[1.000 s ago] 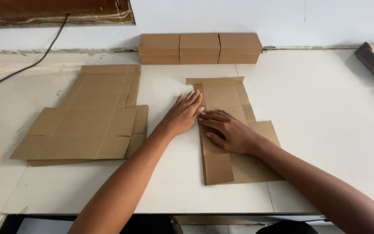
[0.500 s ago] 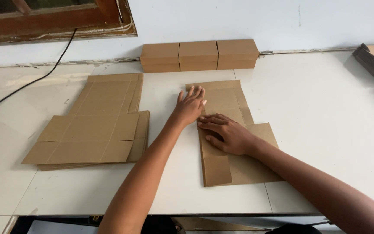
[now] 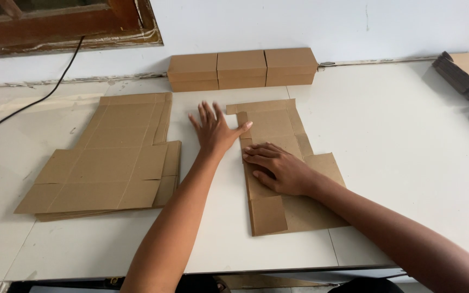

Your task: The person folds flat cardboard pieces into small rectangular boxes by hand. They fold the side flaps, tuck the tabs into slots, and close the lids, then place the finished boxes in a row on the table.

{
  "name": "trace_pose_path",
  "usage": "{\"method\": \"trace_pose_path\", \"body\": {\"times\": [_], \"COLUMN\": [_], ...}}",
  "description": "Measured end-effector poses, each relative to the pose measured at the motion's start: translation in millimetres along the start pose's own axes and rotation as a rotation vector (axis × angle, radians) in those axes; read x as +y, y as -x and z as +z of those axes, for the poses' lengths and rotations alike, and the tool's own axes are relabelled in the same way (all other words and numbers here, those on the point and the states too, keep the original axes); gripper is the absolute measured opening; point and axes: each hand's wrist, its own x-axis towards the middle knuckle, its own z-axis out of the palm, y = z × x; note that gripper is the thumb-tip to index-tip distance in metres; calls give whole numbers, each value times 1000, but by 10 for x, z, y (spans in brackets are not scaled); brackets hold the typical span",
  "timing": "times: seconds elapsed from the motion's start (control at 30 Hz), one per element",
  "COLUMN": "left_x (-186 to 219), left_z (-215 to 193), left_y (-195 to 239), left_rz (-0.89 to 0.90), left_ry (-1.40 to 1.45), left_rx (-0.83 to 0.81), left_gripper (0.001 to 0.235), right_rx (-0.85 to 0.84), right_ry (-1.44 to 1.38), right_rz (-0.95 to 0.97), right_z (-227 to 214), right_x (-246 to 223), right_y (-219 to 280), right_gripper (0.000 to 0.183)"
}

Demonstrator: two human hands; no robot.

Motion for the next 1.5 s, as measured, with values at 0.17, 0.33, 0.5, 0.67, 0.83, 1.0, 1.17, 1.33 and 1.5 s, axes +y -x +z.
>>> {"method": "trace_pose_path", "body": {"times": [0.17,0.33,0.5,0.67,0.83,1.0,1.17,1.33,1.5], "left_x": [-111,100,35,27,39,-23,32,58,33], "left_z": [455,320,476,508,518,427,453,431,453], "left_y": [-172,-111,-180,-253,-297,-276,-277,-272,-319], "left_rz": [31,161,304,235,274,401,226,199,188], "left_ry": [-105,104,143,20,7,83,41,54,84], "left_rx": [59,35,-73,-139,-123,-213,-173,-193,-246], "left_gripper": [90,62,61,65,62,56,65,64,65], "right_rx": [37,21,0,16,32,26,22,-6,-58], "right_ry": [-1,23,28,32,-5,-18,0,31,105], "right_rz": [-13,-29,-35,-38,-32,-39,-53,-2,193], "right_z": [68,69,67,77,80,95,76,43,-18], "right_x": [34,27,-1,-12,-14,2,-19,-54,-48], "right_y": [0,-6,6,10,0,0,5,-1,-100], "right_gripper": [45,45,45,45,44,44,42,47,56]}}
